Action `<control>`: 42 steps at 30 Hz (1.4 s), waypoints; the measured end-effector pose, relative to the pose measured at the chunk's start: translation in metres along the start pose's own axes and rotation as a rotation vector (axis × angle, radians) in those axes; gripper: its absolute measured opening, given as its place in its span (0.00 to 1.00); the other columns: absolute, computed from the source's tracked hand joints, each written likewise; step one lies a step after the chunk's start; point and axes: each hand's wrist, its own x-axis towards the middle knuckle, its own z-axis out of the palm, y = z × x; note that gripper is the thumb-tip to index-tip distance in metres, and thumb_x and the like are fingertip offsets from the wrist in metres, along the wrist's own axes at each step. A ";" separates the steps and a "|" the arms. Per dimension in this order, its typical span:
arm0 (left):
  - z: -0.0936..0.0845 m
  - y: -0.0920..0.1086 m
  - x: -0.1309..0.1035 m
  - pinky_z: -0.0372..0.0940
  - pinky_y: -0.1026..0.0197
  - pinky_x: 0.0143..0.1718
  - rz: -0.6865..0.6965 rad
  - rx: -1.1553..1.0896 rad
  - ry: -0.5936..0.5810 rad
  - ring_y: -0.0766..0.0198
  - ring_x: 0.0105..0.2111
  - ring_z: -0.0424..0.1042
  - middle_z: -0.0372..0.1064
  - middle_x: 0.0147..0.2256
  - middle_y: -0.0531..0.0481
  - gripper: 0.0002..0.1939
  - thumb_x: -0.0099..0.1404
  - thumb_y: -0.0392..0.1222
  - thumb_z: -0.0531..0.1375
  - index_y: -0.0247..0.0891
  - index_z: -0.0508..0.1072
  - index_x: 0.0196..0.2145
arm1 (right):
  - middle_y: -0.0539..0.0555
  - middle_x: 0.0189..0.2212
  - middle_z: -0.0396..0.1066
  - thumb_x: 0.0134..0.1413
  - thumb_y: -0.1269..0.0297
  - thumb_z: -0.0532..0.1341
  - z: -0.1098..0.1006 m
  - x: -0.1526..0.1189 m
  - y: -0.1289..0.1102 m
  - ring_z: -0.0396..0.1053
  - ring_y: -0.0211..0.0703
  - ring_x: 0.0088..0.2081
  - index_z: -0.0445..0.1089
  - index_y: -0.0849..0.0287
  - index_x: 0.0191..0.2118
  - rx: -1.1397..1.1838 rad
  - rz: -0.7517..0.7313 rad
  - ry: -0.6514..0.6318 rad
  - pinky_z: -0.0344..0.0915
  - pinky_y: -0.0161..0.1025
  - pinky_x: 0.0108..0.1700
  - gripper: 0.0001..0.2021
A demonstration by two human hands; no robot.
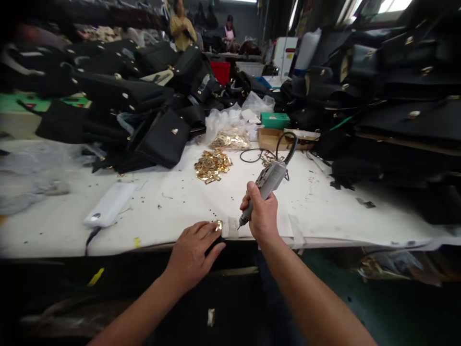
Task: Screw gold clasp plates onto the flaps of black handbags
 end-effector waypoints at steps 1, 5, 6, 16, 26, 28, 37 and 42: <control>-0.001 0.001 0.000 0.67 0.43 0.54 -0.011 -0.013 -0.006 0.49 0.56 0.68 0.73 0.57 0.47 0.16 0.73 0.49 0.57 0.43 0.75 0.53 | 0.45 0.21 0.65 0.49 0.51 0.73 0.008 -0.005 0.005 0.63 0.34 0.19 0.67 0.58 0.32 0.008 0.018 -0.015 0.62 0.32 0.20 0.19; -0.002 0.002 -0.001 0.65 0.43 0.53 -0.030 -0.050 -0.005 0.49 0.55 0.68 0.73 0.56 0.48 0.17 0.73 0.53 0.57 0.44 0.74 0.53 | 0.45 0.20 0.66 0.49 0.51 0.73 0.028 -0.020 0.017 0.62 0.33 0.18 0.67 0.59 0.32 -0.001 0.064 -0.054 0.61 0.32 0.20 0.19; -0.002 0.002 -0.001 0.65 0.43 0.53 -0.031 -0.055 0.000 0.50 0.55 0.68 0.73 0.56 0.48 0.17 0.73 0.53 0.57 0.44 0.74 0.53 | 0.45 0.20 0.66 0.49 0.51 0.73 0.030 -0.022 0.019 0.61 0.33 0.18 0.67 0.59 0.32 -0.011 0.074 -0.060 0.60 0.32 0.19 0.19; 0.001 -0.001 -0.002 0.65 0.45 0.51 -0.034 -0.069 0.017 0.52 0.54 0.69 0.74 0.54 0.49 0.13 0.73 0.46 0.57 0.45 0.75 0.52 | 0.45 0.18 0.65 0.49 0.49 0.72 0.036 -0.035 0.029 0.60 0.33 0.16 0.66 0.59 0.32 -0.049 0.090 -0.081 0.58 0.31 0.18 0.20; 0.002 -0.002 -0.001 0.64 0.46 0.51 -0.045 -0.076 -0.015 0.52 0.55 0.68 0.74 0.55 0.52 0.12 0.72 0.45 0.59 0.46 0.74 0.52 | 0.46 0.18 0.65 0.51 0.49 0.71 0.036 -0.036 0.029 0.59 0.33 0.17 0.66 0.59 0.29 -0.065 0.075 -0.068 0.57 0.31 0.18 0.20; 0.002 -0.003 -0.001 0.64 0.46 0.51 -0.045 -0.078 -0.015 0.52 0.55 0.68 0.74 0.55 0.52 0.13 0.72 0.44 0.60 0.46 0.74 0.52 | 0.46 0.18 0.64 0.51 0.49 0.71 0.036 -0.036 0.031 0.59 0.32 0.16 0.65 0.59 0.28 -0.064 0.077 -0.065 0.57 0.31 0.18 0.20; 0.002 -0.003 -0.001 0.64 0.47 0.51 -0.047 -0.073 -0.009 0.53 0.55 0.68 0.74 0.55 0.52 0.14 0.71 0.44 0.61 0.48 0.74 0.54 | 0.46 0.18 0.64 0.52 0.49 0.71 0.035 -0.038 0.033 0.59 0.33 0.16 0.65 0.59 0.29 -0.069 0.090 -0.074 0.56 0.31 0.18 0.20; 0.001 -0.003 -0.001 0.63 0.47 0.50 -0.045 -0.084 -0.006 0.53 0.55 0.68 0.74 0.55 0.52 0.15 0.71 0.44 0.61 0.48 0.74 0.54 | 0.46 0.18 0.65 0.51 0.48 0.71 0.033 -0.039 0.035 0.59 0.33 0.17 0.65 0.59 0.28 -0.085 0.085 -0.059 0.57 0.32 0.18 0.20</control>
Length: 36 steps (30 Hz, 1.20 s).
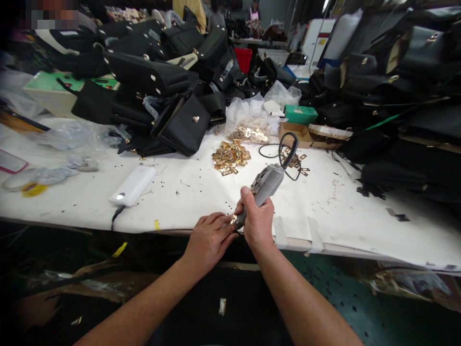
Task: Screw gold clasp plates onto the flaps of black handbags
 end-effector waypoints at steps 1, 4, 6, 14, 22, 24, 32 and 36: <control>0.000 0.000 0.000 0.63 0.47 0.50 0.000 -0.001 -0.001 0.53 0.55 0.68 0.74 0.55 0.52 0.15 0.71 0.44 0.61 0.48 0.74 0.54 | 0.46 0.18 0.64 0.51 0.48 0.71 0.000 0.000 0.000 0.59 0.33 0.17 0.65 0.59 0.28 0.001 -0.001 0.003 0.57 0.32 0.18 0.21; 0.000 -0.001 -0.001 0.63 0.47 0.51 -0.003 -0.006 -0.011 0.53 0.55 0.67 0.73 0.56 0.52 0.15 0.71 0.44 0.61 0.49 0.73 0.54 | 0.46 0.17 0.64 0.51 0.47 0.70 0.000 0.000 -0.001 0.60 0.34 0.17 0.65 0.58 0.27 -0.001 -0.010 0.010 0.57 0.32 0.18 0.21; 0.000 -0.001 -0.001 0.63 0.47 0.51 -0.002 -0.008 -0.011 0.52 0.55 0.67 0.73 0.56 0.52 0.15 0.71 0.45 0.61 0.48 0.73 0.54 | 0.46 0.17 0.64 0.51 0.48 0.70 0.000 0.001 -0.002 0.60 0.34 0.17 0.65 0.58 0.27 -0.001 -0.017 0.012 0.58 0.32 0.18 0.21; 0.001 0.000 -0.001 0.63 0.46 0.51 -0.009 0.000 -0.004 0.53 0.55 0.67 0.74 0.55 0.51 0.14 0.71 0.45 0.61 0.47 0.74 0.54 | 0.46 0.18 0.65 0.52 0.49 0.71 0.001 0.001 -0.004 0.61 0.33 0.17 0.66 0.59 0.29 0.024 -0.025 0.002 0.58 0.32 0.19 0.20; 0.003 -0.002 -0.001 0.63 0.46 0.52 -0.001 -0.008 0.004 0.53 0.55 0.67 0.74 0.55 0.51 0.14 0.73 0.46 0.58 0.47 0.74 0.54 | 0.45 0.18 0.65 0.53 0.50 0.71 0.004 0.000 -0.013 0.62 0.34 0.18 0.65 0.58 0.30 0.067 -0.046 0.001 0.59 0.32 0.20 0.19; 0.003 -0.002 -0.001 0.63 0.46 0.51 0.000 -0.006 0.012 0.53 0.55 0.67 0.74 0.55 0.50 0.13 0.73 0.45 0.58 0.46 0.74 0.53 | 0.45 0.18 0.65 0.52 0.50 0.71 0.004 0.000 -0.012 0.61 0.34 0.18 0.65 0.58 0.30 0.056 -0.037 0.007 0.59 0.32 0.20 0.19; 0.002 -0.001 -0.002 0.63 0.46 0.51 0.004 -0.012 0.024 0.52 0.55 0.67 0.74 0.55 0.49 0.13 0.74 0.44 0.56 0.46 0.74 0.53 | 0.46 0.18 0.65 0.53 0.50 0.70 0.003 0.001 -0.008 0.61 0.34 0.18 0.65 0.58 0.29 0.035 -0.037 0.010 0.59 0.32 0.20 0.19; 0.003 -0.001 -0.003 0.63 0.46 0.52 0.003 -0.017 0.024 0.52 0.56 0.67 0.73 0.55 0.49 0.14 0.73 0.45 0.57 0.46 0.74 0.54 | 0.45 0.18 0.65 0.52 0.49 0.71 0.003 0.001 -0.009 0.62 0.34 0.18 0.64 0.58 0.29 0.039 -0.040 0.021 0.59 0.32 0.20 0.20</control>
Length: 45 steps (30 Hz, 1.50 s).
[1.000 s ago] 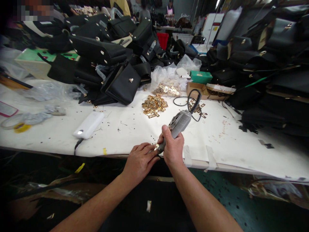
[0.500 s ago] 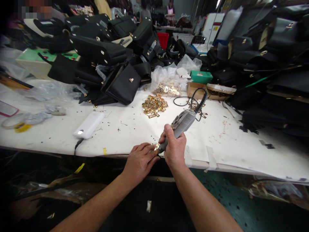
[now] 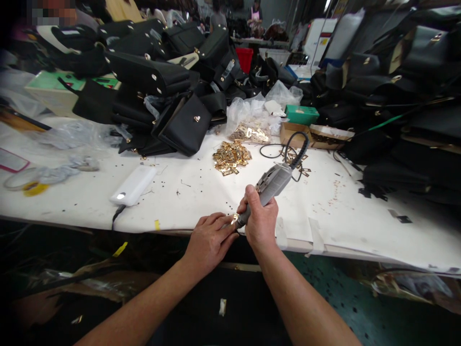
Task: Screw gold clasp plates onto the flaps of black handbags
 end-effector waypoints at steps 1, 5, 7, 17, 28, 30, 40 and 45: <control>0.000 0.000 0.000 0.63 0.46 0.52 -0.002 -0.003 -0.003 0.52 0.56 0.67 0.73 0.55 0.49 0.14 0.73 0.46 0.58 0.47 0.73 0.55 | 0.45 0.19 0.65 0.52 0.49 0.71 0.001 0.000 0.000 0.62 0.34 0.18 0.64 0.58 0.30 0.007 0.001 -0.001 0.59 0.32 0.20 0.19; -0.001 0.000 -0.001 0.63 0.45 0.52 -0.006 -0.016 -0.014 0.52 0.56 0.67 0.73 0.56 0.50 0.17 0.72 0.49 0.59 0.47 0.72 0.56 | 0.45 0.20 0.64 0.52 0.50 0.71 0.003 -0.003 -0.001 0.61 0.33 0.19 0.64 0.58 0.30 0.038 0.013 -0.020 0.59 0.32 0.21 0.19; -0.002 0.001 -0.001 0.63 0.45 0.52 -0.001 -0.017 -0.012 0.52 0.56 0.67 0.74 0.55 0.49 0.17 0.72 0.50 0.59 0.47 0.73 0.56 | 0.44 0.20 0.63 0.52 0.51 0.71 0.004 -0.005 0.000 0.61 0.33 0.19 0.64 0.58 0.30 0.047 0.027 -0.023 0.59 0.32 0.21 0.19; 0.000 0.001 0.000 0.63 0.46 0.51 -0.010 -0.011 0.005 0.52 0.56 0.67 0.74 0.55 0.49 0.15 0.73 0.46 0.57 0.47 0.74 0.55 | 0.44 0.19 0.63 0.52 0.50 0.71 0.003 -0.002 0.000 0.61 0.34 0.18 0.63 0.57 0.29 0.014 0.010 0.004 0.59 0.33 0.21 0.20; 0.000 0.000 0.000 0.63 0.46 0.51 -0.009 -0.001 0.002 0.53 0.56 0.67 0.74 0.55 0.50 0.15 0.73 0.45 0.59 0.48 0.73 0.55 | 0.45 0.18 0.64 0.53 0.50 0.70 0.003 -0.005 0.000 0.61 0.34 0.18 0.64 0.58 0.28 0.019 0.005 -0.011 0.59 0.32 0.21 0.19; 0.001 0.000 0.000 0.63 0.46 0.52 -0.010 -0.003 0.002 0.52 0.56 0.67 0.74 0.55 0.50 0.14 0.73 0.45 0.59 0.47 0.74 0.55 | 0.45 0.18 0.64 0.53 0.51 0.71 0.003 -0.005 0.001 0.61 0.34 0.18 0.64 0.58 0.28 0.008 0.009 -0.003 0.59 0.32 0.21 0.19; 0.002 -0.001 -0.001 0.62 0.46 0.52 -0.014 -0.016 -0.004 0.52 0.56 0.67 0.74 0.55 0.53 0.14 0.73 0.46 0.59 0.49 0.74 0.54 | 0.45 0.17 0.65 0.52 0.49 0.70 0.000 -0.005 0.006 0.61 0.34 0.17 0.64 0.58 0.30 -0.029 0.017 0.002 0.59 0.32 0.21 0.19; 0.001 0.000 -0.001 0.63 0.46 0.52 -0.006 -0.009 0.006 0.52 0.56 0.68 0.74 0.55 0.51 0.15 0.72 0.47 0.60 0.48 0.74 0.54 | 0.45 0.17 0.64 0.53 0.50 0.70 -0.001 -0.005 0.005 0.61 0.34 0.17 0.64 0.58 0.30 -0.031 0.015 -0.004 0.59 0.32 0.20 0.19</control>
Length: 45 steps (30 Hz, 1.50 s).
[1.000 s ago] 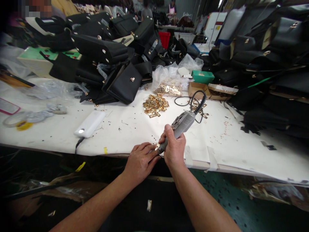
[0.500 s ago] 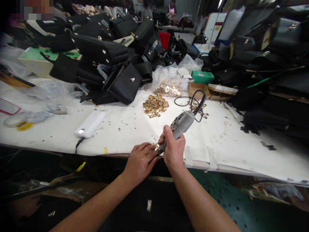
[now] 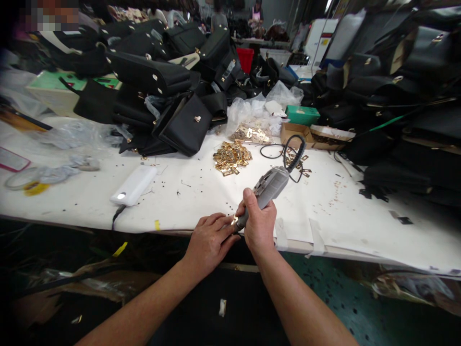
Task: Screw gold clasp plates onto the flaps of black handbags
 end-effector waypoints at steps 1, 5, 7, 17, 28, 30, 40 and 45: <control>0.000 0.000 0.000 0.63 0.46 0.51 0.002 0.002 0.002 0.52 0.56 0.68 0.74 0.55 0.50 0.16 0.71 0.48 0.60 0.48 0.74 0.55 | 0.45 0.18 0.65 0.53 0.50 0.70 -0.001 0.001 -0.001 0.61 0.33 0.17 0.64 0.58 0.30 0.001 -0.005 -0.003 0.59 0.32 0.20 0.19; 0.000 0.000 0.001 0.64 0.46 0.51 0.003 0.010 0.018 0.52 0.55 0.68 0.75 0.54 0.50 0.16 0.71 0.49 0.61 0.47 0.75 0.54 | 0.45 0.18 0.65 0.54 0.51 0.70 -0.002 0.009 -0.008 0.62 0.34 0.18 0.65 0.58 0.29 0.016 -0.061 0.001 0.60 0.32 0.21 0.18; 0.000 0.000 0.001 0.63 0.46 0.51 0.002 0.012 0.020 0.52 0.55 0.68 0.75 0.54 0.50 0.15 0.71 0.49 0.61 0.46 0.75 0.53 | 0.45 0.18 0.64 0.54 0.51 0.70 -0.001 0.017 -0.010 0.63 0.35 0.18 0.65 0.58 0.29 0.012 -0.103 0.021 0.61 0.32 0.20 0.18; 0.001 0.001 0.001 0.63 0.46 0.52 -0.001 0.038 0.004 0.53 0.55 0.68 0.74 0.55 0.49 0.15 0.70 0.48 0.62 0.45 0.74 0.53 | 0.46 0.15 0.64 0.52 0.47 0.69 0.009 0.038 0.008 0.59 0.34 0.13 0.66 0.59 0.27 -0.137 -0.072 0.044 0.57 0.32 0.13 0.20; -0.001 0.002 0.003 0.63 0.46 0.52 0.001 0.055 -0.041 0.52 0.55 0.67 0.73 0.56 0.51 0.15 0.70 0.48 0.62 0.44 0.73 0.52 | 0.50 0.16 0.68 0.53 0.46 0.68 0.010 0.035 0.014 0.62 0.36 0.16 0.68 0.60 0.24 -0.327 -0.105 0.007 0.60 0.32 0.16 0.21; -0.001 0.002 0.003 0.63 0.46 0.51 0.002 0.061 -0.042 0.52 0.55 0.67 0.73 0.56 0.51 0.14 0.70 0.47 0.62 0.44 0.73 0.52 | 0.50 0.16 0.67 0.52 0.46 0.68 0.013 0.033 0.009 0.62 0.35 0.16 0.68 0.60 0.22 -0.387 -0.102 -0.040 0.61 0.32 0.17 0.22; 0.000 0.003 0.004 0.64 0.45 0.51 -0.015 0.062 -0.041 0.50 0.54 0.68 0.75 0.52 0.48 0.11 0.68 0.47 0.64 0.43 0.76 0.46 | 0.45 0.14 0.61 0.45 0.58 0.67 0.031 0.032 0.001 0.56 0.33 0.18 0.62 0.58 0.18 -0.677 -0.123 -0.443 0.55 0.31 0.20 0.16; -0.001 0.004 0.005 0.65 0.45 0.50 -0.021 0.071 -0.026 0.50 0.54 0.68 0.75 0.52 0.47 0.12 0.68 0.47 0.64 0.42 0.76 0.47 | 0.44 0.15 0.58 0.46 0.59 0.66 0.034 0.037 0.002 0.54 0.32 0.19 0.60 0.57 0.20 -0.649 -0.106 -0.612 0.53 0.31 0.21 0.15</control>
